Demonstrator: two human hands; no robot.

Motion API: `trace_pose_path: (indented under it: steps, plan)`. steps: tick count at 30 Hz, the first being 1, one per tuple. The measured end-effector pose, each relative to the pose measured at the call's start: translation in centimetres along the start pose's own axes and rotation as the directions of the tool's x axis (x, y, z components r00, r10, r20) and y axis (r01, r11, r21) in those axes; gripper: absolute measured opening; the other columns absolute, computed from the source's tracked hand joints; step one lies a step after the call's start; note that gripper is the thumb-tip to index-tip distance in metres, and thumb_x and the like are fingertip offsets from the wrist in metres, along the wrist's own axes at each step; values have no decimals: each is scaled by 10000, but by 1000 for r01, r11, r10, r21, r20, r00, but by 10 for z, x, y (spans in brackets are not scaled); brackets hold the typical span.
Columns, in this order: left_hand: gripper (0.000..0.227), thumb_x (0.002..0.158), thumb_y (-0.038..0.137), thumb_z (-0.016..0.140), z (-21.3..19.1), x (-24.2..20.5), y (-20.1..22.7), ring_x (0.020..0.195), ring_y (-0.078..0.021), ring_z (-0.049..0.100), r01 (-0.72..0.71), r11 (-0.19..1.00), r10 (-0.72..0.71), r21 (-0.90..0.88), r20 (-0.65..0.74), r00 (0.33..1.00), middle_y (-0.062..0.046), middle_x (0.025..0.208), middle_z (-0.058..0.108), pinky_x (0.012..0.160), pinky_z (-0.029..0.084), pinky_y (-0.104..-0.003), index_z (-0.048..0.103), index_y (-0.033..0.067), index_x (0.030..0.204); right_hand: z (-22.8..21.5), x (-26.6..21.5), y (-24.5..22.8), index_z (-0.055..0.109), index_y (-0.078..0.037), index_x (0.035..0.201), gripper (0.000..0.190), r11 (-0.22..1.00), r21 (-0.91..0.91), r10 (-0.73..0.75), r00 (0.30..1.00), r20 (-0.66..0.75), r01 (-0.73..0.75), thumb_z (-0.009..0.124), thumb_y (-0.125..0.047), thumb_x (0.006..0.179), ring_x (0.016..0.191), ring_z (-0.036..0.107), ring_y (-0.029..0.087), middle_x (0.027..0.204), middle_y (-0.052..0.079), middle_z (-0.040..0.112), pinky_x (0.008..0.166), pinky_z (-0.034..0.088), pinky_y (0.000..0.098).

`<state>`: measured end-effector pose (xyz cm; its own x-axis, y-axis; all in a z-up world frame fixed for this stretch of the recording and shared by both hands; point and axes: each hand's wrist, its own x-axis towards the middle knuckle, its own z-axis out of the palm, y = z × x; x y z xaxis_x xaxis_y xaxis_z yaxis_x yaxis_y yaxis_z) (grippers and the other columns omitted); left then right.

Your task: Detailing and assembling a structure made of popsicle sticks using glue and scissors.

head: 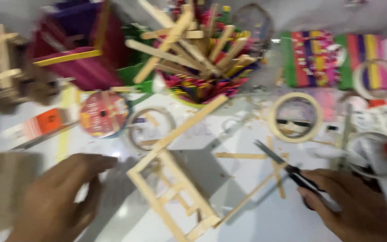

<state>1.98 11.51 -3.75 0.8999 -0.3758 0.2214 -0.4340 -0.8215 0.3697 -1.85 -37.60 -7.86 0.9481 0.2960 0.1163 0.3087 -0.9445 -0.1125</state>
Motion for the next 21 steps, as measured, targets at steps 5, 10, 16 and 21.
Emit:
trace_pose_path:
  steps: [5,10,16,21]
  plan:
    - [345,887,-103,580,-1,-1,1,815,-222,724,112,992,-116,-59,-71,991,-78,973,742,798,532,-356,743,113,1101,-18,-22,10,733,-152,1003,117,877,143,479,858,-184,-459,806,-207,929,765,607,117,931,-22,699,829,471,277]
    - [645,557,7,1010,30,-26,-107,353,-280,859,720,693,-544,-24,637,545,-176,360,885,720,645,-254,942,283,1135,-28,-25,35,689,-16,1041,182,869,203,493,822,-285,-451,863,-49,1000,731,546,145,829,66,626,798,447,311]
    - [274,592,691,784,54,-4,-89,547,222,816,302,812,-584,500,711,393,370,509,839,764,591,57,867,773,840,-40,-2,22,761,-55,1031,104,953,184,274,945,-180,-242,765,-40,928,695,584,128,868,34,692,736,485,272]
    - [329,946,449,586,101,-22,-127,633,-220,717,-228,968,206,-107,859,469,79,769,689,567,576,-419,594,505,1270,-36,8,56,738,-136,1224,203,927,24,373,919,-130,-373,707,-120,1024,689,621,174,1028,33,724,759,504,296]
